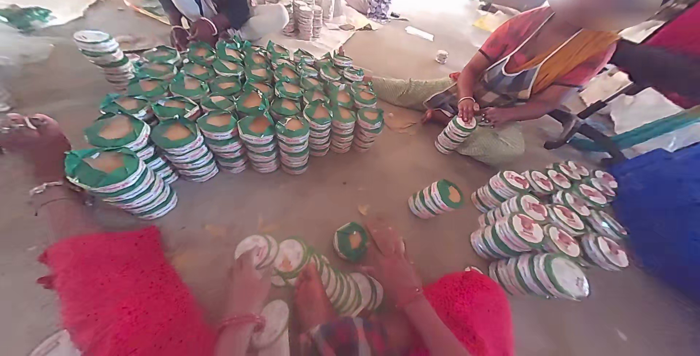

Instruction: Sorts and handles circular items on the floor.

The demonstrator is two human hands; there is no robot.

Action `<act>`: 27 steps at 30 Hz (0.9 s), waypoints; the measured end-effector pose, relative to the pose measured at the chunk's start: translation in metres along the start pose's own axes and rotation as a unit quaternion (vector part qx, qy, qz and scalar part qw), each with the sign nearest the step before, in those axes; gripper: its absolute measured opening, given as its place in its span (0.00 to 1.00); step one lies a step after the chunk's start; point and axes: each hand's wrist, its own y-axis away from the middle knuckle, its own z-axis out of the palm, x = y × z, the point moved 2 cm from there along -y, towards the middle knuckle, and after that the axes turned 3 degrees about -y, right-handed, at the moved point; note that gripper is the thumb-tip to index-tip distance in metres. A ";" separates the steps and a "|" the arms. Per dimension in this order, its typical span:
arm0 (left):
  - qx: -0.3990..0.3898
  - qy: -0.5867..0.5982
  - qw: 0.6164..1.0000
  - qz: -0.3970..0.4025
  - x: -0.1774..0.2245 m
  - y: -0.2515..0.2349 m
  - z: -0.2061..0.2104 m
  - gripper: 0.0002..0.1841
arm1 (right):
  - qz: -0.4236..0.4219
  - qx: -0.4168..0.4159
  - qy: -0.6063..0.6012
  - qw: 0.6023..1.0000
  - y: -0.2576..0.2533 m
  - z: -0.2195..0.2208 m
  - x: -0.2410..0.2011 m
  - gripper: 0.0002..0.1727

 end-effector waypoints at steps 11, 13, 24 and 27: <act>-0.021 -0.052 0.998 -0.017 0.004 -0.001 -0.001 0.34 | -0.012 -0.012 0.036 0.999 -0.034 -0.005 -0.019 0.45; -0.021 -0.048 0.999 -0.012 0.003 -0.001 0.000 0.34 | 0.004 -0.008 0.033 0.999 -0.038 -0.007 -0.018 0.46; -0.010 -0.047 0.998 -0.041 -0.004 -0.006 0.004 0.33 | -0.016 -0.016 -0.003 1.000 -0.060 -0.008 -0.030 0.40; -0.006 -0.050 0.998 -0.044 -0.011 -0.013 0.005 0.34 | 0.005 -0.001 -0.057 0.998 -0.059 -0.005 -0.022 0.40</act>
